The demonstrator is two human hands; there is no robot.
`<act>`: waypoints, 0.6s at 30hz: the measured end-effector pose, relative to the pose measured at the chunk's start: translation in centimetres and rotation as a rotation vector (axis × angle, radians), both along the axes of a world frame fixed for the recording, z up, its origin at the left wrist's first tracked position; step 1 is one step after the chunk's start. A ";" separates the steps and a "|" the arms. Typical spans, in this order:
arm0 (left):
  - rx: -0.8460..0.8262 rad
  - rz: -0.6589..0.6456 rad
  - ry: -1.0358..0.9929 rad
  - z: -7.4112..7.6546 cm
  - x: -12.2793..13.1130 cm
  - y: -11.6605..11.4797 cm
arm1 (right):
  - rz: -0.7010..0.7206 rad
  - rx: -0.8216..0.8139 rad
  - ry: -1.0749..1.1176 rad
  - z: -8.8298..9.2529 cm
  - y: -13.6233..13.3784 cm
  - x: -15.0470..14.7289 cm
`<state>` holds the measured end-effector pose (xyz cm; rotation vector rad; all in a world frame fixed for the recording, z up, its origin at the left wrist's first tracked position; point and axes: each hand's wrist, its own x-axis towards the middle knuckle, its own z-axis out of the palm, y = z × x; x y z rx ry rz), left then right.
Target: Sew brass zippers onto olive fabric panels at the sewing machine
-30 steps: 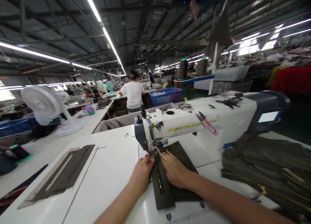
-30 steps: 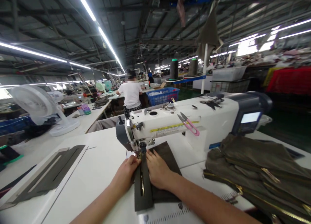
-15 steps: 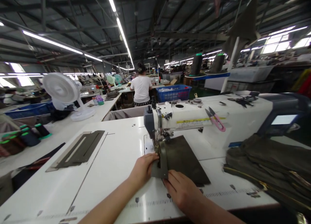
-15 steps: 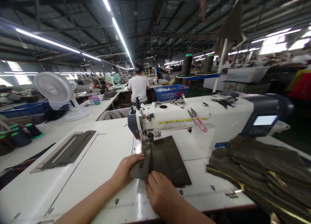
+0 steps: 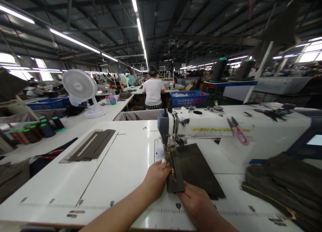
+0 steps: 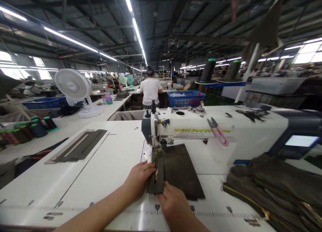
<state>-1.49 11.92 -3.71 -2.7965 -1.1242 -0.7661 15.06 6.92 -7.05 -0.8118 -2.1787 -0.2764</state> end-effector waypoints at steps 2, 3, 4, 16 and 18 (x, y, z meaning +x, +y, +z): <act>0.009 0.000 0.001 -0.1 0.0 0.3 | 0.012 -0.031 0.008 0.2 0.2 -0.1; 0.014 -0.002 0.001 -0.1 0.0 0.4 | 0.015 -0.044 0.014 0.3 0.3 -0.1; 0.020 -0.004 0.000 -0.1 0.0 0.6 | 0.019 -0.056 0.019 0.4 0.4 -0.1; -0.026 0.072 -0.038 0.0 0.4 3.2 | -0.015 -0.151 -0.012 0.7 3.1 0.0; -0.065 0.102 -0.030 -0.1 0.4 3.5 | -0.014 -0.166 -0.020 0.8 3.7 0.0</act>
